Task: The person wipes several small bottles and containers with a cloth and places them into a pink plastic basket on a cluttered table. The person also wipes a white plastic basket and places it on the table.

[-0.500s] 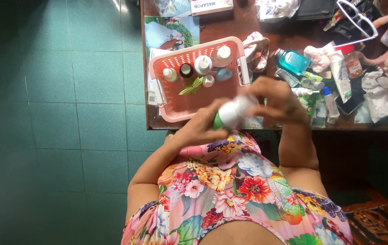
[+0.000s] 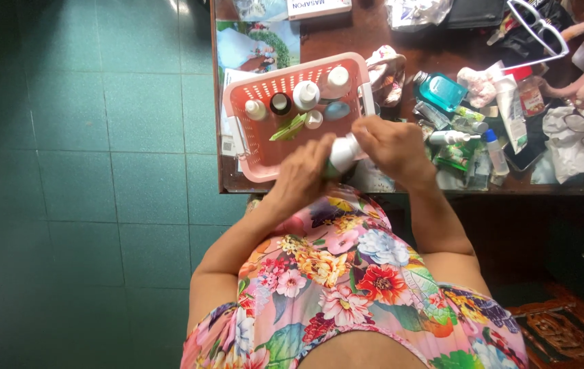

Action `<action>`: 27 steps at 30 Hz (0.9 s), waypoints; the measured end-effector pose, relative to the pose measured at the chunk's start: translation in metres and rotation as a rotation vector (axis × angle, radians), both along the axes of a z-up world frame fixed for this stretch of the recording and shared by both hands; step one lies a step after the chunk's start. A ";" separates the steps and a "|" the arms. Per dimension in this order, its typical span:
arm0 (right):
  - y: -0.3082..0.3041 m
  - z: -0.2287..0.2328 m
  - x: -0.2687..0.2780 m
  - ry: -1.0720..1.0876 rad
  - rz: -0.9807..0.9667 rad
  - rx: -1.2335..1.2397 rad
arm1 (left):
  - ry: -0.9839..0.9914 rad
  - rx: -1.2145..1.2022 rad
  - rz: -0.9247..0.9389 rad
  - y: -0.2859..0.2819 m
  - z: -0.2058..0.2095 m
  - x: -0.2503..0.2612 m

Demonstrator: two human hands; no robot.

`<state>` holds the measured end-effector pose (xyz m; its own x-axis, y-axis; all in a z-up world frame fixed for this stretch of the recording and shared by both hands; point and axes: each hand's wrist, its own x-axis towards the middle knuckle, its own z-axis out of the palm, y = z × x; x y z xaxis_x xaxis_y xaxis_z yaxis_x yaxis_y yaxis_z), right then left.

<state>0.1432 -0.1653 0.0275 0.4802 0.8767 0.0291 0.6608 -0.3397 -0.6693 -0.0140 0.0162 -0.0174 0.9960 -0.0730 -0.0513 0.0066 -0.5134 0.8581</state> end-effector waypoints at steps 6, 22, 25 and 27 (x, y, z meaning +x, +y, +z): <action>-0.004 0.034 0.007 0.168 -0.068 -0.097 | 0.107 -0.219 0.064 0.010 0.014 -0.002; -0.011 -0.214 0.126 -0.297 -0.368 0.015 | -0.022 -1.079 0.156 0.028 0.011 -0.007; -0.024 -0.196 0.143 -0.464 -0.435 0.151 | -0.008 -1.277 0.195 0.030 0.002 -0.003; -0.029 -0.136 0.132 -0.398 -0.469 0.223 | -0.028 -1.359 0.202 0.031 -0.005 -0.004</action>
